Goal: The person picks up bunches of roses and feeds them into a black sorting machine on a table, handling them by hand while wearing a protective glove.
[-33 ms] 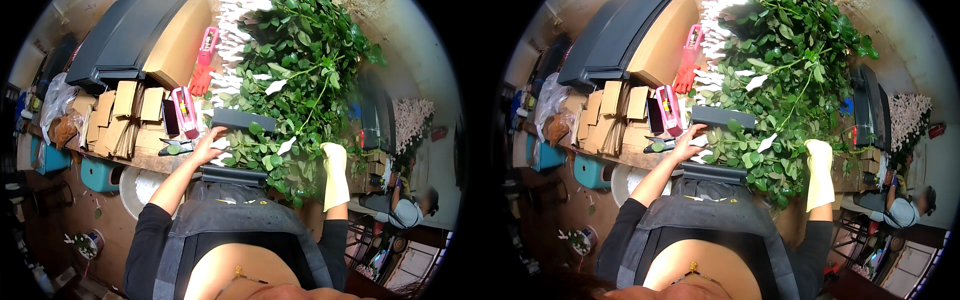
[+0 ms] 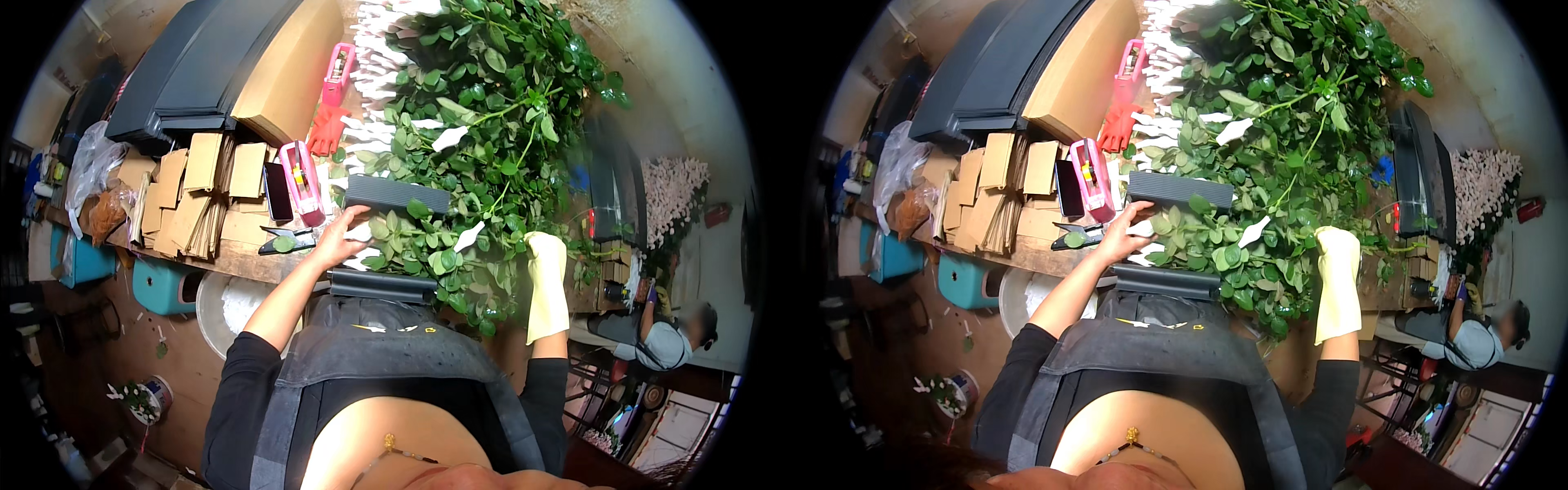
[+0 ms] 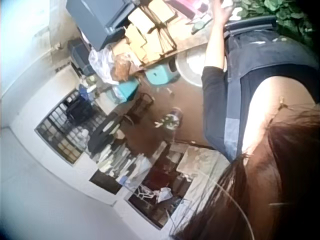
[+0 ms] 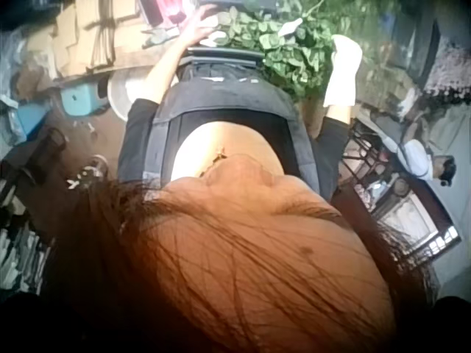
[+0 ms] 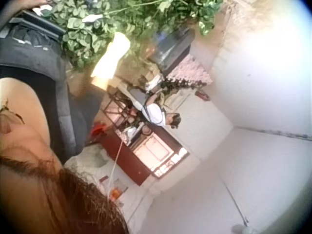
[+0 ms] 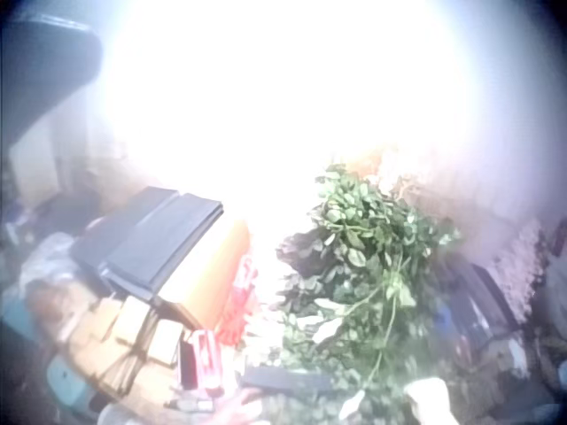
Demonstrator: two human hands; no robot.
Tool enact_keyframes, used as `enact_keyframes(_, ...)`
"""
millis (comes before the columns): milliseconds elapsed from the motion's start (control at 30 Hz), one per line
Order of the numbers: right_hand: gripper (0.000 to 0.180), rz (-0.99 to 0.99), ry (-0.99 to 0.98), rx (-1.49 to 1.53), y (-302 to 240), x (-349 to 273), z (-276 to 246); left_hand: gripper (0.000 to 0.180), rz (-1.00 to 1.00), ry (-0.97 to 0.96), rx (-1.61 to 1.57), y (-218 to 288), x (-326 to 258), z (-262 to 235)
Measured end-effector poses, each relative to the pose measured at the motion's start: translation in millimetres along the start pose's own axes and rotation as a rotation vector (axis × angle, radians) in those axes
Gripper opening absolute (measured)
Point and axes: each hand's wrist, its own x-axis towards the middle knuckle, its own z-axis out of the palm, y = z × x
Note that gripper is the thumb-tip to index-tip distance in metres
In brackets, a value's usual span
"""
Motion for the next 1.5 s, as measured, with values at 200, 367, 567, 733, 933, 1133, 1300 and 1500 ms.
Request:
enact_keyframes(200, 0.017, 0.064, -0.220, -0.471, -59.5, -6.1, -22.8, 0.071, 0.061, -0.055, 0.253, -4.2, -0.1, -12.2)
enact_keyframes(367, 0.020, 0.179, -0.303, -0.148, -37.8, -49.7, 8.3, 0.065, -0.006, -0.083, 0.375, 10.2, 4.0, -8.8)
enact_keyframes(567, 0.044, 0.503, -0.571, 0.269, -4.5, -18.7, -0.2, 0.063, -0.012, -0.140, 0.360, 9.8, -0.2, -13.2)
enact_keyframes(733, 0.032, 0.045, -0.360, -0.598, -64.4, 65.5, -28.7, 0.061, -0.003, -0.136, 0.307, 12.1, 2.1, -10.3)
enact_keyframes(933, 0.038, 0.510, -0.739, -0.119, -41.3, 25.7, -28.5, 0.061, 0.045, -0.179, 0.401, 13.5, 2.8, -9.5)
enact_keyframes(1133, 0.041, 0.595, -0.309, 1.206, 47.5, -54.7, -12.7, 0.060, 0.008, -0.194, 0.362, 17.5, 1.4, -4.5)
enact_keyframes(1300, 0.052, 0.706, 0.154, 0.810, -28.4, 52.1, -44.1, 0.063, -0.010, -0.164, 0.385, 7.9, -8.3, -12.8)
enact_keyframes(1500, 0.056, 0.714, -0.109, 1.049, -9.8, 176.3, 33.9, 0.065, 0.134, -0.269, 0.486, 6.8, 17.0, -5.9)
